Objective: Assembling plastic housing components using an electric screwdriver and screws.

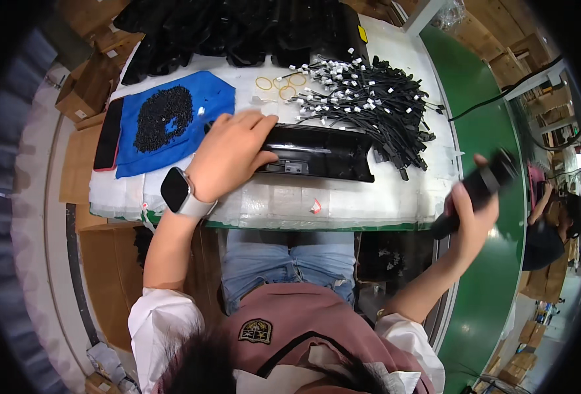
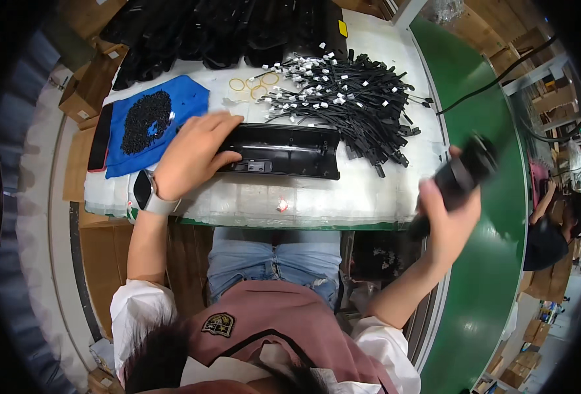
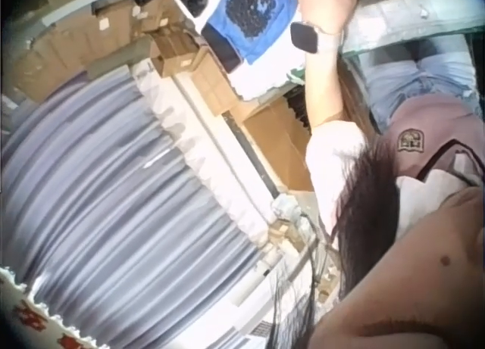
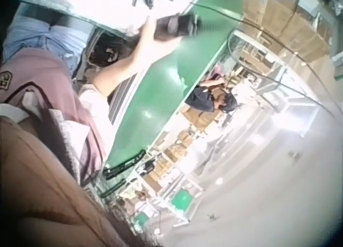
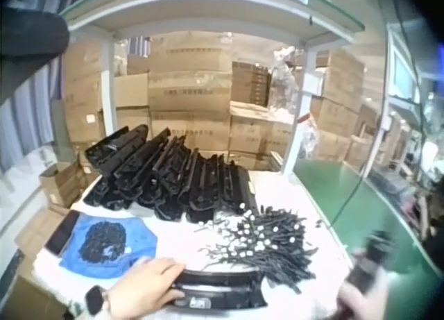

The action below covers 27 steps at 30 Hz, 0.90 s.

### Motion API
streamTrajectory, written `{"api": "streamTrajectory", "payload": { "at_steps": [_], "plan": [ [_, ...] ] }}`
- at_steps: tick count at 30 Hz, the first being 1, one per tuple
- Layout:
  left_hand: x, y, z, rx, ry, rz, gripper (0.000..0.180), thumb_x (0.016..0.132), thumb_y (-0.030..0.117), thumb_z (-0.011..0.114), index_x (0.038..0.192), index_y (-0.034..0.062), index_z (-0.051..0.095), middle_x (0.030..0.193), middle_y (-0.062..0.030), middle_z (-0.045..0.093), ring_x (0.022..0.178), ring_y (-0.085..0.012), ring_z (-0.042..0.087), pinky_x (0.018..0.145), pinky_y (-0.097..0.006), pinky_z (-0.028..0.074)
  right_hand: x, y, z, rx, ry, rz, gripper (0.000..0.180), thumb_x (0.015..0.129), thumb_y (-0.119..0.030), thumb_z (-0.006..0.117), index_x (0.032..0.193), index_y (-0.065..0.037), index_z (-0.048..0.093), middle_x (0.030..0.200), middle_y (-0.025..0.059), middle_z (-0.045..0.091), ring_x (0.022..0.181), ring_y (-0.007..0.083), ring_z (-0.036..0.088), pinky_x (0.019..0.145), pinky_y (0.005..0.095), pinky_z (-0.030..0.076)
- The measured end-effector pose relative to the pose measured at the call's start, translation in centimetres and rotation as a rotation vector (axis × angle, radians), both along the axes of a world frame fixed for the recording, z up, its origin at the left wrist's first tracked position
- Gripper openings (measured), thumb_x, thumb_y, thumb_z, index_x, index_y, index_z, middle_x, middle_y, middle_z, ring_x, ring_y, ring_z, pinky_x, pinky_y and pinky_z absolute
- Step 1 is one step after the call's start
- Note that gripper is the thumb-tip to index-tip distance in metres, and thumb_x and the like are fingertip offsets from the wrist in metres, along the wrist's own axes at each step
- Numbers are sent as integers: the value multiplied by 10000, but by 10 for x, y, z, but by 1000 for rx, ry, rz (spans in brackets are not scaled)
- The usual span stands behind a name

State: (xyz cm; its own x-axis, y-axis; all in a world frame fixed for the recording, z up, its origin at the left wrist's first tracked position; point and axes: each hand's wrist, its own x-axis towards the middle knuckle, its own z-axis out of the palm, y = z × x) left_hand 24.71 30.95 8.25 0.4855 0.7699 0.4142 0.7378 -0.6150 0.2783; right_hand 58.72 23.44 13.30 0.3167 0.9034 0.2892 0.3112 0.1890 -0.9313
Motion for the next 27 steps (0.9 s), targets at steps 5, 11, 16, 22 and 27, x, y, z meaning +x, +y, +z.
{"api": "streamTrajectory", "payload": {
  "at_steps": [5, 11, 16, 22, 27],
  "plan": [
    [6, -15, 8, -95, 69, 45, 482, 639, 108, 786, 1062, 21, 573, 971, -121, 528, 896, -320, 538, 791, -392, 439, 57, 66, -59, -218, -955, -506, 545, 754, -301, 715, 1221, -93, 525, 888, 190, 685, 828, 344, 671, 757, 412, 512],
    [1, -55, -7, 47, 285, 237, 198, 731, 101, 583, 914, 24, 574, 825, -56, 533, 768, -199, 578, 691, -303, 486, 38, 79, -81, -190, -1232, -567, 507, 768, -309, 705, 1227, -155, 554, 1074, 152, 625, 1031, 341, 586, 864, 437, 477],
    [-55, -109, 2, 245, -352, 325, 373, 719, 60, 605, 1084, 3, 559, 876, -107, 590, 754, -238, 610, 656, -324, 482, -31, 63, -41, 424, -1019, -316, 305, 804, -81, 712, 1092, -26, 628, 1031, 117, 605, 892, 249, 602, 739, 326, 509],
    [-225, -246, -115, 211, -1410, 1172, 401, 911, 231, 627, 1168, -67, 552, 1021, -105, 666, 896, -192, 615, 834, -323, 479, -223, 32, -50, 560, -862, 604, 237, 787, -13, 673, 1018, 2, 624, 1027, 135, 609, 906, 253, 599, 723, 312, 495],
    [-336, -407, -340, -6, -1882, 1634, 322, 842, 53, 608, 1142, -61, 587, 1055, -114, 659, 921, -228, 612, 844, -352, 474, -322, 12, -76, 354, -846, 1000, 245, 771, -47, 684, 1007, -19, 625, 964, 136, 592, 838, 273, 589, 717, 321, 479]
  ]
}}
